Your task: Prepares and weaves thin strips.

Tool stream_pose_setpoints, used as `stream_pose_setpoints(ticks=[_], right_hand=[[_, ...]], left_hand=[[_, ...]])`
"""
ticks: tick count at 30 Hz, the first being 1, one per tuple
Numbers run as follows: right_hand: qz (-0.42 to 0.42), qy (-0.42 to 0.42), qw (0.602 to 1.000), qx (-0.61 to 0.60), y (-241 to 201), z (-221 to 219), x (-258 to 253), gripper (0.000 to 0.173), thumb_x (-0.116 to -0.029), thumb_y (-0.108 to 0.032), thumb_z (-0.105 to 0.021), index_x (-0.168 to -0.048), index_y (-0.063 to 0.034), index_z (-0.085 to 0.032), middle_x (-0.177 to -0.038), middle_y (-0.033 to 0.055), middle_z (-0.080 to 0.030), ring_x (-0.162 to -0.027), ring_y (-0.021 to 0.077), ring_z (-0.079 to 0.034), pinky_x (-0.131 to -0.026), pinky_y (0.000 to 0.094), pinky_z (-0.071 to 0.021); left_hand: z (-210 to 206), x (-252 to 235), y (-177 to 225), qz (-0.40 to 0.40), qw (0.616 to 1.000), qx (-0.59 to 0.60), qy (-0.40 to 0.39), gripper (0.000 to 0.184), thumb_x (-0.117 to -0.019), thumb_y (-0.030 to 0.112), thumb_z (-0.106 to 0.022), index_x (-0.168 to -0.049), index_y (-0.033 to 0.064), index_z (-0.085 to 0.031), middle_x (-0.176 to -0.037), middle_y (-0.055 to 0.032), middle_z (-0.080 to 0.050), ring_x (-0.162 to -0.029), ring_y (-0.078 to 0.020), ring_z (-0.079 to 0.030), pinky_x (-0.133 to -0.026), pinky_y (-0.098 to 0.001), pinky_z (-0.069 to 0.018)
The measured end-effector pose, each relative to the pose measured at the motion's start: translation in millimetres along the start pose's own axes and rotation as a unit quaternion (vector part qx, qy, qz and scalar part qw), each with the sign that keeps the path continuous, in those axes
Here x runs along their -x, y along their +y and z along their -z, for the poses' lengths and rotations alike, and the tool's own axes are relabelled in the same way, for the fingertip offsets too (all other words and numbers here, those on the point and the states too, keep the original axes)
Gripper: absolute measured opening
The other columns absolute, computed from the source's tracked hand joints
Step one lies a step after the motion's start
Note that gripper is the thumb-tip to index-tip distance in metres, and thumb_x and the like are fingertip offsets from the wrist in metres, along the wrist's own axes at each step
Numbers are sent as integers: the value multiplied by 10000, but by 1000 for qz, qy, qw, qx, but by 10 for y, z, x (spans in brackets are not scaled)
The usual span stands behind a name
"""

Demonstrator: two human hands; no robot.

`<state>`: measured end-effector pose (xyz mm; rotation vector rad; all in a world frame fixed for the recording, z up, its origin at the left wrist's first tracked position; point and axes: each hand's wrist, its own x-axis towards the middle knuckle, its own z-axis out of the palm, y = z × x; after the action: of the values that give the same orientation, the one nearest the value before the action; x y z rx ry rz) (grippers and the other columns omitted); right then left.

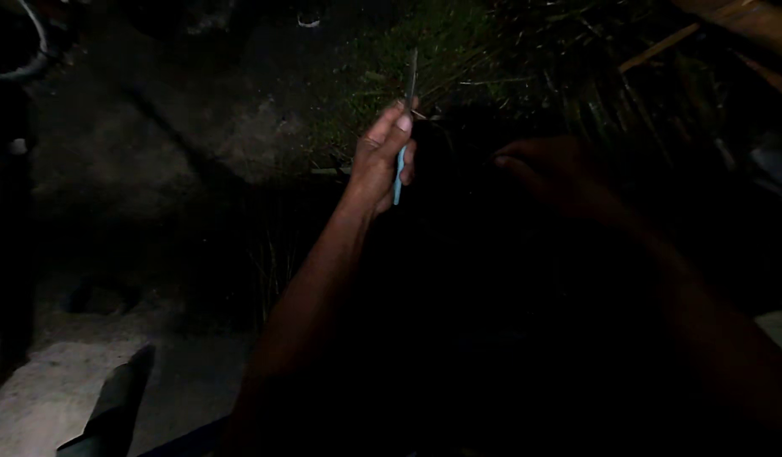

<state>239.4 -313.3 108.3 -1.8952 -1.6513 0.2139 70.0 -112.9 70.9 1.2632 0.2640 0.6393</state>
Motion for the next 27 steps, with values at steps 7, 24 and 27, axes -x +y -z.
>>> stream_pose_setpoints(ticks=[7,24,27], right_hand=[[3,-5,1000,14,-144,-16,-28,313,-1082,-243,-476,-1157,-54,-713,-956,98,-719,-832,155,-677,-780,387,-547],[46,-1,999,15,-149,32,39,313,-1078,-212,-462,-1134,-23,-705,-913,116,-708,-793,185,-676,-743,401,-557],[19,-10,1000,8,-157,45,49,294,-1075,-212,-481,-1131,-34,-708,-929,111,-706,-814,183,-671,-760,405,-547]], left_hand=[[66,39,54,-39,997,-40,53,388,-1094,129,-435,-1472,44,-464,-634,28,-517,-445,-56,-478,-411,-193,-454],[105,-18,17,-121,957,-254,71,274,-1087,155,-472,-1190,-10,-665,-1279,-33,-647,-664,21,-533,-587,-166,-471],[43,-9,59,-69,979,-177,70,306,-1095,171,-445,-1262,-11,-625,-846,42,-611,-508,-8,-461,-456,-167,-416]])
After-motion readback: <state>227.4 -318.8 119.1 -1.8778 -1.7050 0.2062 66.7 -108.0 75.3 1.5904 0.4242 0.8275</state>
